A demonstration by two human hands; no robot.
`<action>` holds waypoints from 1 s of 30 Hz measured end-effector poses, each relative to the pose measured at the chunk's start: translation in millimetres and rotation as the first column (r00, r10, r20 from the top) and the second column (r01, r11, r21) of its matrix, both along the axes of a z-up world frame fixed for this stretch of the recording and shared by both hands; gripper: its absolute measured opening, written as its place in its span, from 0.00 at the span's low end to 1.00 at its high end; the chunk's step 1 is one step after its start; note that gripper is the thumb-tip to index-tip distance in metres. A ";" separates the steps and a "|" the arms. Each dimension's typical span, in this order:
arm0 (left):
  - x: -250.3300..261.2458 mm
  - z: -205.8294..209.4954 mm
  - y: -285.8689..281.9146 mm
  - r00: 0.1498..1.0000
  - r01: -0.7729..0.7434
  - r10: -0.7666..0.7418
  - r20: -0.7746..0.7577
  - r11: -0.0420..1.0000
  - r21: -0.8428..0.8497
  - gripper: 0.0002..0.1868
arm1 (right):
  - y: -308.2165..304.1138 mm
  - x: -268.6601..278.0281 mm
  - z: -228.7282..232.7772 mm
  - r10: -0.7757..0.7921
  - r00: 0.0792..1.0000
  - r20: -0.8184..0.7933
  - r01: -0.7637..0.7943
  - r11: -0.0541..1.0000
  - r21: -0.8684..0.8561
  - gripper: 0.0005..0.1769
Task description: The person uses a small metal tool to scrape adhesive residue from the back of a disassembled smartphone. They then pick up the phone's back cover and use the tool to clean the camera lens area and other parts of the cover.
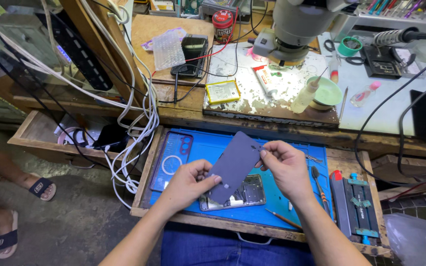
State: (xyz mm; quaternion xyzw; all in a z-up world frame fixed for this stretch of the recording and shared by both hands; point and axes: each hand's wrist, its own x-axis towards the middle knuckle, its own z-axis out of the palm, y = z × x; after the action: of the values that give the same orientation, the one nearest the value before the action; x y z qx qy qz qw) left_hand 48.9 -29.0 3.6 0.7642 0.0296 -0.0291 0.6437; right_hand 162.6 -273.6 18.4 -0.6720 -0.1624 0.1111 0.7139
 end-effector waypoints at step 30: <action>-19.6 61.8 -38.7 0.919 -0.221 0.148 0.366 0.961 0.167 0.09 | 26.8 -21.4 12.0 0.210 0.975 -0.072 -0.213 0.977 -0.029 0.04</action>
State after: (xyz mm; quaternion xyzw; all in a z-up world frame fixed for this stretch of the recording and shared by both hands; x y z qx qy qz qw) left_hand 29.2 -67.7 65.4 0.8130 -0.0103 0.1715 0.5563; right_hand 141.2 -246.8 30.5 -0.6595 -0.2064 0.2123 0.6909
